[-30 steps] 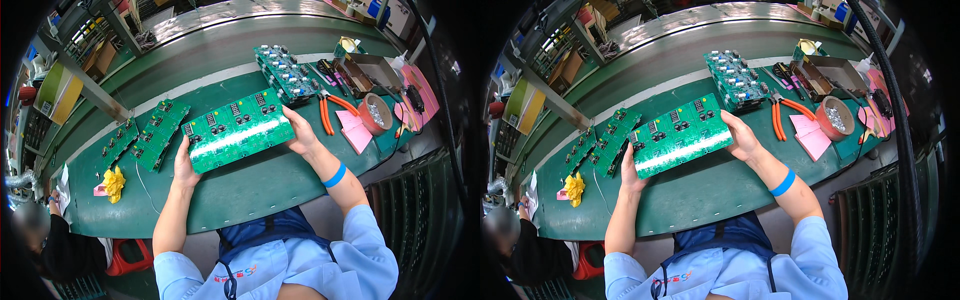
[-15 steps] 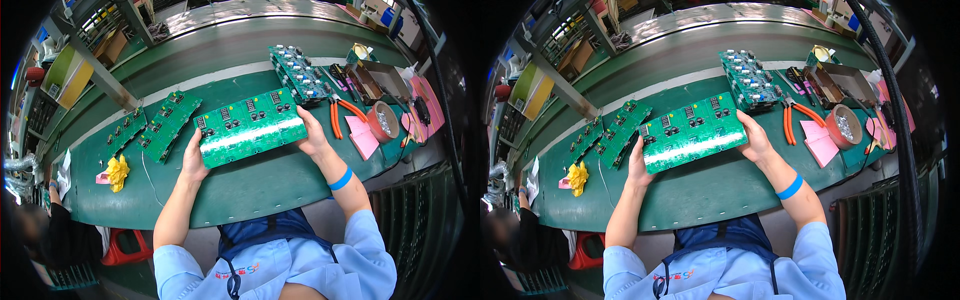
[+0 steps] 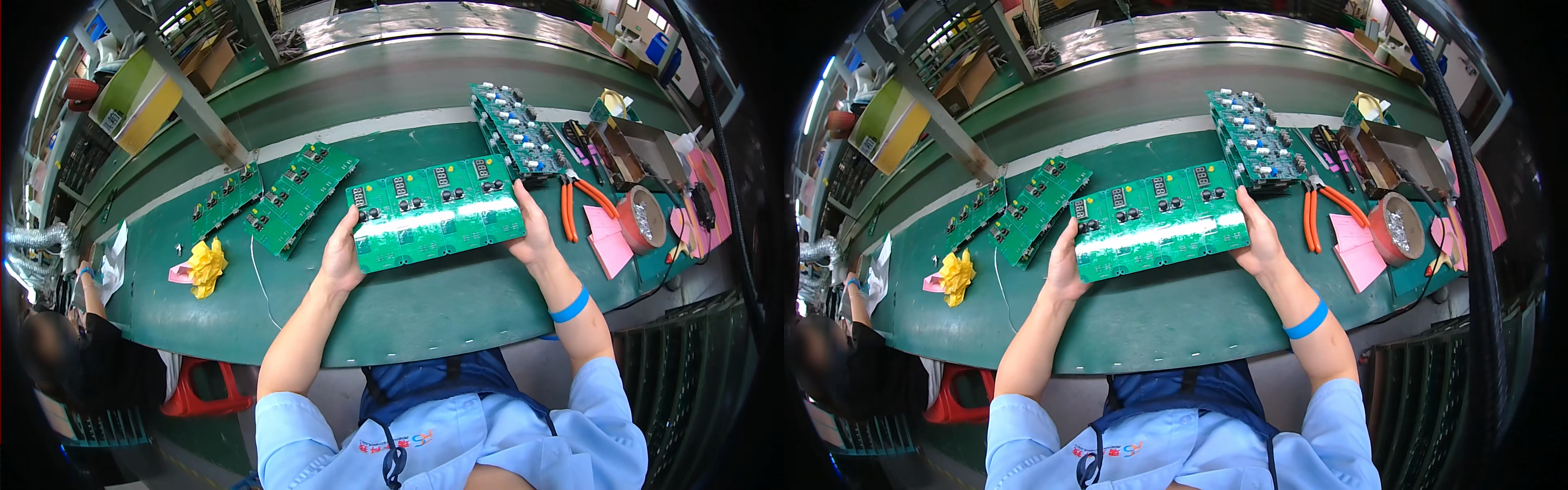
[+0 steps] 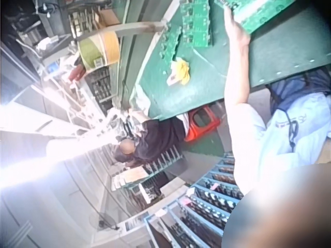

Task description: The person solders components onto a printed circuit board using a soldering iron and pliers.

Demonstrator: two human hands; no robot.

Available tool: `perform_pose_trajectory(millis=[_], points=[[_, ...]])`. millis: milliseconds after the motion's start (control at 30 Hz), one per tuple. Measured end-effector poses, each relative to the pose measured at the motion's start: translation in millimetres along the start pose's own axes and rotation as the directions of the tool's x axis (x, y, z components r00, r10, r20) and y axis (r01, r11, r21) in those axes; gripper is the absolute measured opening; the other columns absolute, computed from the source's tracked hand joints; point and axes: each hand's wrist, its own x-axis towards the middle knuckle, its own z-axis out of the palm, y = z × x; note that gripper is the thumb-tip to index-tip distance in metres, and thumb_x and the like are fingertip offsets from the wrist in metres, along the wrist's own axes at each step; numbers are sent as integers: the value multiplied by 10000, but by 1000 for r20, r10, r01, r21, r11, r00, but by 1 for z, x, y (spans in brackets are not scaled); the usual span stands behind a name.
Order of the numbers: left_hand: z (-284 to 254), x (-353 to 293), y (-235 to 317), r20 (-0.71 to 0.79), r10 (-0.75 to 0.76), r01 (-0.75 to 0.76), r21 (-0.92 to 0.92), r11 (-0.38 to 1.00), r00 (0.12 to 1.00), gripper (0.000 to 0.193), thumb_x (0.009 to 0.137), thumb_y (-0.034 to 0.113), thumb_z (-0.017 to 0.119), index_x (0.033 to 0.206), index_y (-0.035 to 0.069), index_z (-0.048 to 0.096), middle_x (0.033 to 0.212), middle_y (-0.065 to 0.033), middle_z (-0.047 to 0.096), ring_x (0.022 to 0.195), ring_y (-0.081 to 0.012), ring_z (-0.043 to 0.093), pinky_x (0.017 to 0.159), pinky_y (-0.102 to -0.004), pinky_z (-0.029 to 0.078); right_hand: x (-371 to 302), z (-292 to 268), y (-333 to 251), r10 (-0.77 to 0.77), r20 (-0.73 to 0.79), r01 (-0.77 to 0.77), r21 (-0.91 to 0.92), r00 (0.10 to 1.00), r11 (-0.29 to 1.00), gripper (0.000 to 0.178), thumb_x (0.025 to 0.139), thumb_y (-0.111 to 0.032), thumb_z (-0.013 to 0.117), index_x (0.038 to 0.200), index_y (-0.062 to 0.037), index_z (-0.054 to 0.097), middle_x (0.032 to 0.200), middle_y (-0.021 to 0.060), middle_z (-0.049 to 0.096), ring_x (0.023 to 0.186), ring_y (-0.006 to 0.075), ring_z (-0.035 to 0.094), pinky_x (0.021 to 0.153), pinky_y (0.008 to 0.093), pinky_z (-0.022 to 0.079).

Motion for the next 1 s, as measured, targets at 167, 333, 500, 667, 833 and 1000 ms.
perform_pose_trajectory(millis=[167,333,500,667,833,1000], points=[[1,0,0,23,8,-8,-16,1000,1000,382,835,347,317,1064,60,423,1029,-76,493,919,-189,486,783,-328,392,0,0,0,4,-23,-3,6,1000,1000,362,828,-318,358,1060,-49,426,1018,70,496,908,171,491,771,317,405],[3,1,1,58,32,-31,-6,999,998,418,836,377,288,1075,59,416,1045,-77,484,937,-192,478,799,-337,385,0,2,0,-2,-35,2,-4,999,1000,362,828,-316,360,1053,-42,431,1014,73,499,906,176,495,771,320,407],[-1,2,0,86,22,-19,-34,999,996,452,834,407,264,1082,59,412,1052,-77,480,948,-195,473,815,-339,377,-1,4,0,24,-87,-25,-7,996,1000,355,831,-308,354,1038,-35,447,998,72,511,893,182,501,777,318,396],[1,2,-1,72,30,-29,-16,999,997,480,829,433,251,1092,62,405,1062,-74,474,953,-193,469,816,-334,376,-1,1,1,21,-111,-23,-16,994,1000,350,829,-305,364,1035,-35,449,993,75,513,890,186,503,778,321,398],[-1,2,0,73,23,-22,-8,1000,997,481,829,434,252,1093,61,404,1067,-72,469,956,-190,465,816,-332,376,0,3,1,23,-112,-25,-11,993,1000,351,828,-300,366,1038,-30,445,996,82,511,888,191,505,780,321,400],[1,3,-1,62,39,-39,0,999,997,482,827,435,259,1092,59,403,1071,-74,466,958,-188,464,818,-330,375,1,1,1,15,-107,-16,-8,994,1000,354,829,-300,365,1037,-25,444,997,84,510,889,189,504,781,319,400]])
